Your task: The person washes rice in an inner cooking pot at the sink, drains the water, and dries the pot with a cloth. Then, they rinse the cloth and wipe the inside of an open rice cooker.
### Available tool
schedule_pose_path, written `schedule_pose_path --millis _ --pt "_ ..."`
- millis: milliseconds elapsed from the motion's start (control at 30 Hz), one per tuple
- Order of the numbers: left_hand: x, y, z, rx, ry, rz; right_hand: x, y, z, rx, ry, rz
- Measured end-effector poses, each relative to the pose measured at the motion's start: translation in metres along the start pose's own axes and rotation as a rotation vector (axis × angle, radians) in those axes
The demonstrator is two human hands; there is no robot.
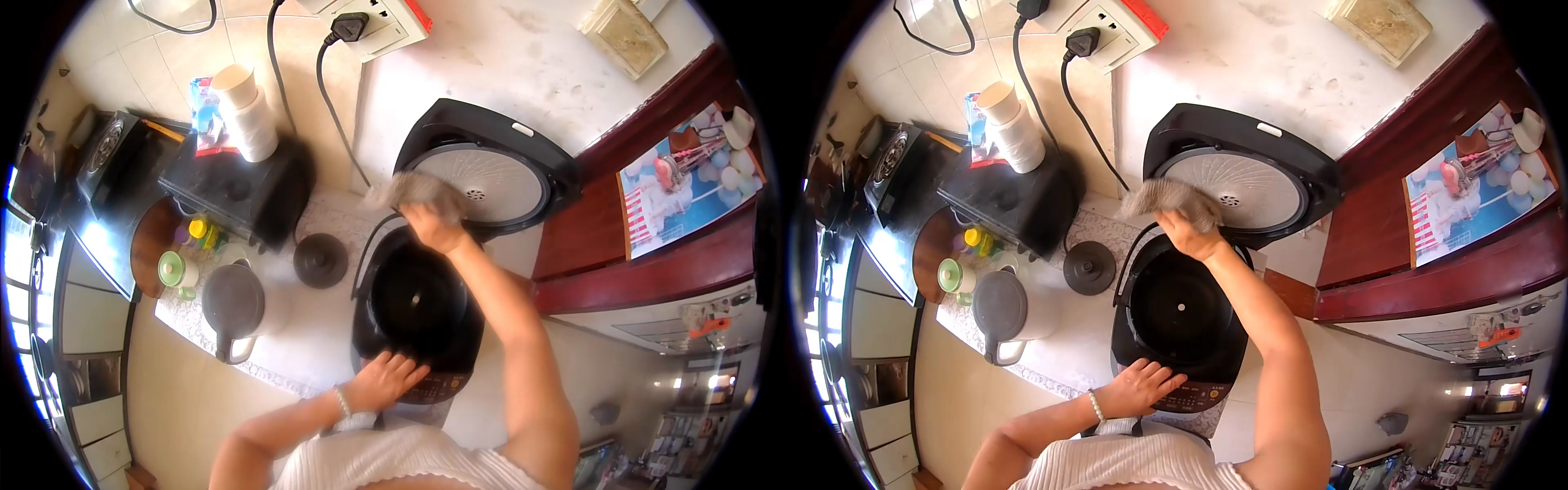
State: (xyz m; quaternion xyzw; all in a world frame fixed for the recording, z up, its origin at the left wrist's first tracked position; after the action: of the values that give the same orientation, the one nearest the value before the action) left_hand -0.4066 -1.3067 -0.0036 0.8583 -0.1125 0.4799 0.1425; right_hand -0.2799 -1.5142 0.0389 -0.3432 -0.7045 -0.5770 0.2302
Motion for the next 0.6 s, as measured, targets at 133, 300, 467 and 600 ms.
schedule_pose_path --millis 133,300,467,600 --pt "0.001 -0.002 0.002 0.032 -0.075 -0.022 -0.007 -0.010 -0.002 -0.050 0.275 0.132" --pt "0.004 0.000 0.002 0.056 -0.106 0.015 -0.017 -0.090 -0.041 -0.136 0.303 0.391" --pt "0.001 0.000 0.000 0.056 -0.073 0.003 0.032 -0.082 -0.038 -0.200 0.244 0.467" --pt "0.004 0.001 0.000 0.063 -0.056 0.018 -0.006 -0.057 0.009 0.083 0.054 0.302"
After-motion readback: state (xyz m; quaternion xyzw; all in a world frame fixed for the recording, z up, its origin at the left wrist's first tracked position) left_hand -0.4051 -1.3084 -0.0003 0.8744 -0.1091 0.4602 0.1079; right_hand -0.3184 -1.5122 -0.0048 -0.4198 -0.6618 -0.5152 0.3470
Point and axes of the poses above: each hand's wrist, its own y-axis towards the middle knuckle, its own x-axis out of the back of the hand, z = x × y, the point moved 9 cm from there along y, towards the middle knuckle, and after that the axes turned 8 degrees about -y, right-handed, at the moved point
